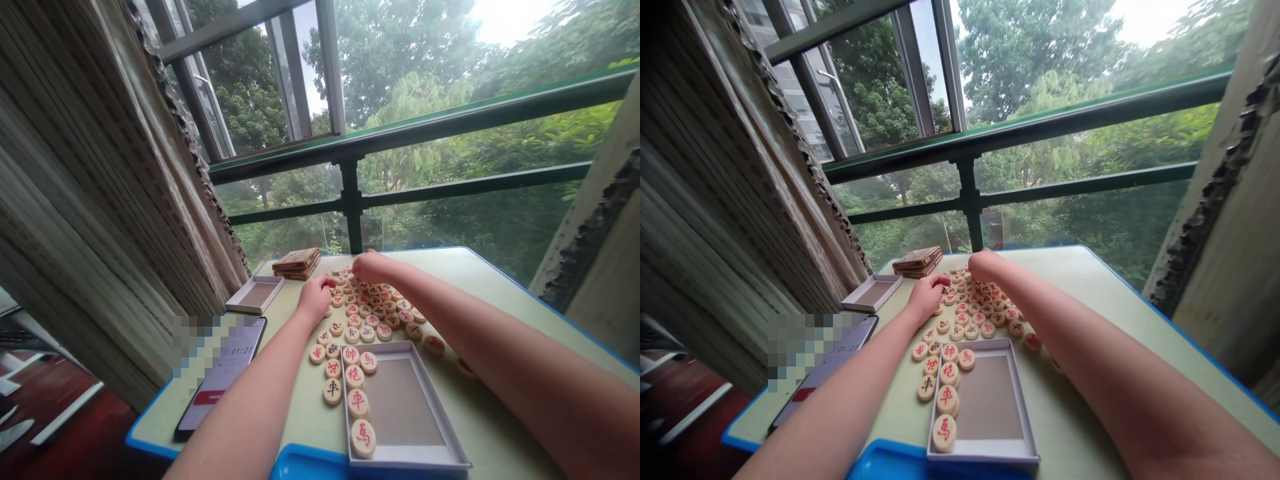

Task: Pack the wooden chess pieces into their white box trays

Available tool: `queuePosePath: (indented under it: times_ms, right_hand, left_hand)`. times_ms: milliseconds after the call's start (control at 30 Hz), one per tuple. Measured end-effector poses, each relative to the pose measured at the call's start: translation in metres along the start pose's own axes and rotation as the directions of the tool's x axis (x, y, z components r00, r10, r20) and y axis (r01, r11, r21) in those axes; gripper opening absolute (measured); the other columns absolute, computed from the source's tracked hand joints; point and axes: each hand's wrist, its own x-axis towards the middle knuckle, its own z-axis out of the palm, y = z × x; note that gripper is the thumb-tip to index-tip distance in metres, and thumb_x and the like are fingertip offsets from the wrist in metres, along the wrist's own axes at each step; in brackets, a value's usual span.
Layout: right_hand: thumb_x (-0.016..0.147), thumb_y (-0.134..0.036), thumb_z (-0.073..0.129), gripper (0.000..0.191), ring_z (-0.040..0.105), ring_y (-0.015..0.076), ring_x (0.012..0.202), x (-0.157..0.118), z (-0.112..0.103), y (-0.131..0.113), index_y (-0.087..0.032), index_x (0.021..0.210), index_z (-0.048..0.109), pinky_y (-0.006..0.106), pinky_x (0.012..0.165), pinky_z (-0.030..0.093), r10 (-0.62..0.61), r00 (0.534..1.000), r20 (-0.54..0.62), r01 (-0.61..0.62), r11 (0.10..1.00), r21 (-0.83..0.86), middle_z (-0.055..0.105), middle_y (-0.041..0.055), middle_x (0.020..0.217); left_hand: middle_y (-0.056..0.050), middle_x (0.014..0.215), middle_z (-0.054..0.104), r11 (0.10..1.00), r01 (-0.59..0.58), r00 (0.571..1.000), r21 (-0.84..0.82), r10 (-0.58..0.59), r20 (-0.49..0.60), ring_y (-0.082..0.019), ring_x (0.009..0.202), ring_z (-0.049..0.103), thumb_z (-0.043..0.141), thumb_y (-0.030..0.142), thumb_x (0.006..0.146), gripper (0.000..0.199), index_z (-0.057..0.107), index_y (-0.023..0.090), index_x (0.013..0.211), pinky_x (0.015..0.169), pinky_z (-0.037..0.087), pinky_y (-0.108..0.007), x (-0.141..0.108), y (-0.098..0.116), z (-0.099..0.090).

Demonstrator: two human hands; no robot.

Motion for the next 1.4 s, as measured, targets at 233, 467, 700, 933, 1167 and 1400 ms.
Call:
queuePosePath:
  times_ms: [233,467,700,933,1167,1400]
  right_hand:
    - [0.075,-0.024,0.060,0.020,0.056,0.0259,0.098,-0.002,-0.001,0.007,-0.024,0.092,0.071,0.031,0.079,0.046,0.043,0.993,0.106,-0.037,0.997,-0.063,0.070,0.0058,0.085]
    - [0.075,-0.032,0.064,0.023,0.062,0.0178,0.079,-0.009,-0.008,0.004,-0.020,0.093,0.069,0.022,0.063,0.046,0.008,0.997,0.081,-0.008,1.000,-0.002,0.069,0.0049,0.095]
    - [0.070,-0.009,0.062,0.027,0.056,0.0219,0.102,-0.009,-0.005,0.006,-0.021,0.092,0.070,0.025,0.080,0.044,-0.134,0.991,0.028,0.135,0.990,-0.029,0.069,0.0040,0.095]
    - [0.072,-0.020,0.063,0.019,0.063,0.0177,0.074,-0.014,-0.013,0.002,-0.022,0.087,0.074,0.023,0.064,0.046,-0.082,0.988,0.130,0.079,0.996,0.031,0.071,0.0031,0.087]
    - [0.075,-0.016,0.056,0.028,0.063,0.0183,0.085,-0.008,-0.009,0.009,-0.024,0.097,0.072,0.024,0.075,0.048,-0.065,0.995,0.072,0.060,0.996,0.073,0.070,0.0018,0.098]
    - [0.078,-0.019,0.054,0.029,0.059,0.0240,0.099,-0.007,0.000,0.012,-0.021,0.103,0.070,0.030,0.085,0.045,0.037,0.997,0.066,-0.036,0.999,-0.019,0.070,0.0069,0.099]
  left_hand:
    - [-0.003,0.084,0.071,1.000,0.014,1.000,-0.014,-0.014,0.004,-0.014,0.073,0.063,0.042,0.006,0.071,0.030,0.068,0.016,0.083,0.073,0.054,-0.031,-0.002,0.001,0.000]
    - [-0.004,0.085,0.070,1.000,-0.004,1.000,0.004,0.004,-0.007,-0.016,0.074,0.064,0.043,0.009,0.072,0.029,0.069,0.016,0.082,0.075,0.052,-0.030,-0.003,0.002,-0.002]
    - [-0.004,0.084,0.070,0.999,-0.036,0.999,0.021,0.036,-0.010,-0.016,0.075,0.064,0.044,0.010,0.071,0.027,0.069,0.016,0.080,0.077,0.051,-0.030,-0.005,0.004,-0.003]
    - [-0.003,0.081,0.070,0.998,-0.047,0.999,0.044,0.048,-0.012,-0.016,0.074,0.063,0.044,0.010,0.071,0.027,0.069,0.016,0.081,0.074,0.051,-0.029,-0.005,0.006,-0.004]
    - [-0.003,0.081,0.071,0.995,-0.068,0.997,0.076,0.069,-0.017,-0.016,0.075,0.063,0.045,0.011,0.072,0.026,0.069,0.017,0.080,0.071,0.049,-0.026,-0.006,0.005,-0.004]
    - [-0.003,0.081,0.071,0.994,-0.081,0.996,0.078,0.083,-0.018,-0.016,0.078,0.064,0.045,0.011,0.072,0.026,0.070,0.017,0.078,0.074,0.049,-0.026,-0.006,0.005,-0.004]
